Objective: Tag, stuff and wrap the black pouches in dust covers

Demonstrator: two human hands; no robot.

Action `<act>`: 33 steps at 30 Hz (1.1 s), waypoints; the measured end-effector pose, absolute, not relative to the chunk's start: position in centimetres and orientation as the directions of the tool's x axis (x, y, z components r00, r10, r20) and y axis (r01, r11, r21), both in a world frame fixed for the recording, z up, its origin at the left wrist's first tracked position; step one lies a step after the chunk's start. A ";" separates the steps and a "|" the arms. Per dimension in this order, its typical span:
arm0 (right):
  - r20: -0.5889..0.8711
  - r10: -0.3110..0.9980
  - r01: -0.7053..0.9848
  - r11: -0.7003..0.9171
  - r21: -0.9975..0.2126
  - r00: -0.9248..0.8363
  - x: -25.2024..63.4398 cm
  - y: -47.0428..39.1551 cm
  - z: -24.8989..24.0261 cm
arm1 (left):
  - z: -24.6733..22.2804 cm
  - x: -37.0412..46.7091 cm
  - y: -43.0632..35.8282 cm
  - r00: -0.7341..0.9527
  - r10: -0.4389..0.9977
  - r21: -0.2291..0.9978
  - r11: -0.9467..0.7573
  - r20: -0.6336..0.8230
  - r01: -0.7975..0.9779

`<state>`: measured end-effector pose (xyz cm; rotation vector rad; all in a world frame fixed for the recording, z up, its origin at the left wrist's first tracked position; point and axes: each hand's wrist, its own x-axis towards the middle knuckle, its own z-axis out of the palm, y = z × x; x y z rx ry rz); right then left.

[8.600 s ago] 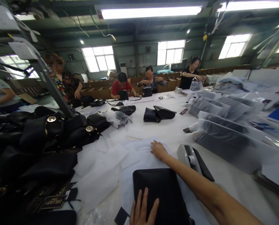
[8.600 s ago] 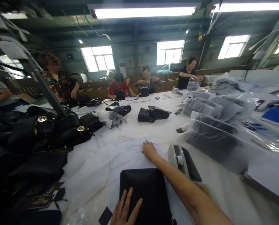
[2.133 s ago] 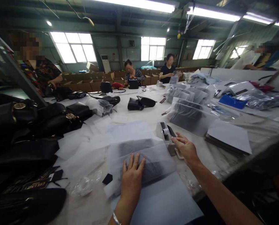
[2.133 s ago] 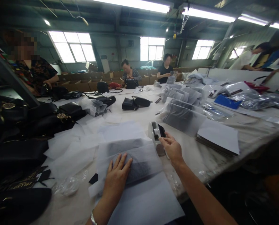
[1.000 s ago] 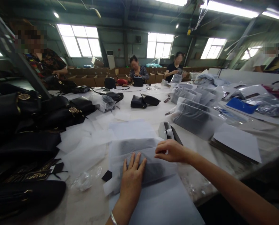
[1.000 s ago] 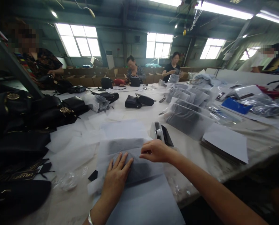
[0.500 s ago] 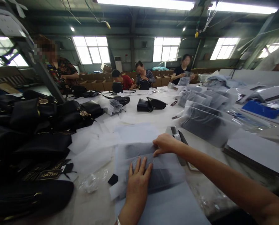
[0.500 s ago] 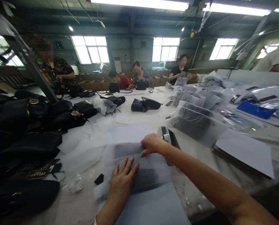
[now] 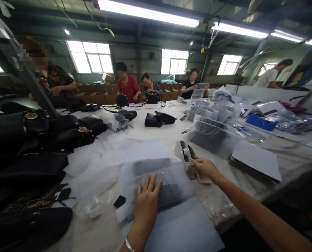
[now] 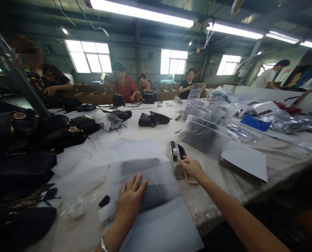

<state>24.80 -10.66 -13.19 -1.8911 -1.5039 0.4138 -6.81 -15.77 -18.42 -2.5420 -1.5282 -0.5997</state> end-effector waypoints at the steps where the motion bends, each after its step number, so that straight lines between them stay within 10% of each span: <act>1: 0.147 0.942 0.679 -0.105 -0.726 0.303 24.6 -10.8 -13.6 | -18.5 -6.8 -15.7 0.414 0.821 0.101 -0.486 0.394 0.868; 9: 0.188 0.843 0.350 -0.001 -0.937 0.503 21.1 -14.2 -13.3 | -18.4 -6.9 -15.7 0.420 0.816 0.093 -0.491 0.398 0.866; 17: -0.202 0.866 -0.139 -0.155 -0.978 0.457 19.7 -18.2 -16.2 | -18.5 -6.9 -15.7 0.414 0.820 0.107 -0.488 0.396 0.866; 28: -0.020 0.905 0.309 -0.166 -0.937 0.424 23.7 -16.9 -16.5 | -17.8 -6.8 -15.7 0.405 0.832 0.128 -0.480 0.379 0.868; 33: 0.269 0.953 0.698 0.098 -0.709 0.140 24.0 -17.7 -12.7 | -16.8 -7.3 -15.4 0.413 0.841 0.159 -0.487 0.349 0.859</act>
